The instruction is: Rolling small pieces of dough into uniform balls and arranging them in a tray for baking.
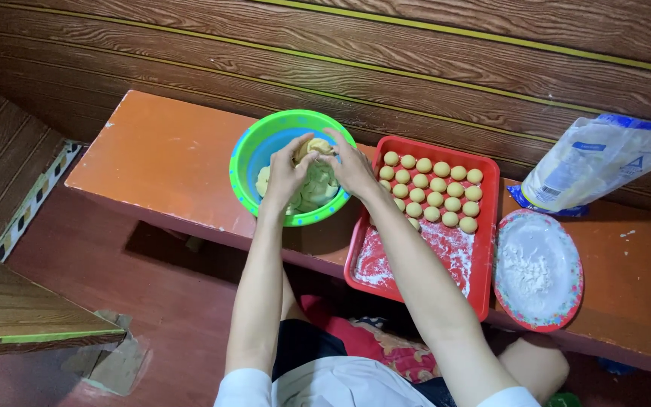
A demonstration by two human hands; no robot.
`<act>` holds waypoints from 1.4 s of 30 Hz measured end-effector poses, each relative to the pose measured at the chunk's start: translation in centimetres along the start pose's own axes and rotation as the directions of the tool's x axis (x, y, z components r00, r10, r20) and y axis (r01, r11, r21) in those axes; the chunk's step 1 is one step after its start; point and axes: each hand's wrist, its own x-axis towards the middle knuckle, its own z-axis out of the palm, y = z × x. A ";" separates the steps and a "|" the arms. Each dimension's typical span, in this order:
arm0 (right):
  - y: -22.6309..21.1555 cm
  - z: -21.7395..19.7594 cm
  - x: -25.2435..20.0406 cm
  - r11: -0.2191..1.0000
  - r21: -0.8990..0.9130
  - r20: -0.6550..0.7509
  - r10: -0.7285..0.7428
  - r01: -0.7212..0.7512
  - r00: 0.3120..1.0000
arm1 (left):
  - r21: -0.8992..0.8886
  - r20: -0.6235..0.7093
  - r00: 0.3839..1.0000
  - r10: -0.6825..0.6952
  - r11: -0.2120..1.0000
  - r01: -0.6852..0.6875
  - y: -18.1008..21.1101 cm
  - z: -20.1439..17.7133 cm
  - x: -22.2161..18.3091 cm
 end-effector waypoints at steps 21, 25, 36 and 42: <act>1.2 1.0 1.9 0.980 0.197 0.013 0.008 -0.010 1.000 | -0.134 -0.003 0.994 -0.107 0.985 0.106 -1.0 0.0 0.1; 1.0 0.7 1.9 0.996 0.034 0.049 0.076 -0.078 0.996 | -0.094 -0.147 0.985 -0.089 0.993 0.076 -2.3 -1.0 0.5; 0.8 0.5 1.3 0.998 -0.037 0.061 0.052 -0.050 0.997 | 0.007 -0.228 0.942 -0.248 0.967 0.256 -3.4 -0.7 -0.1; -1.2 -0.2 -0.1 0.998 -0.039 -0.012 -0.056 0.055 0.998 | -0.223 -0.231 0.878 -0.419 0.901 0.371 -3.2 -0.7 0.9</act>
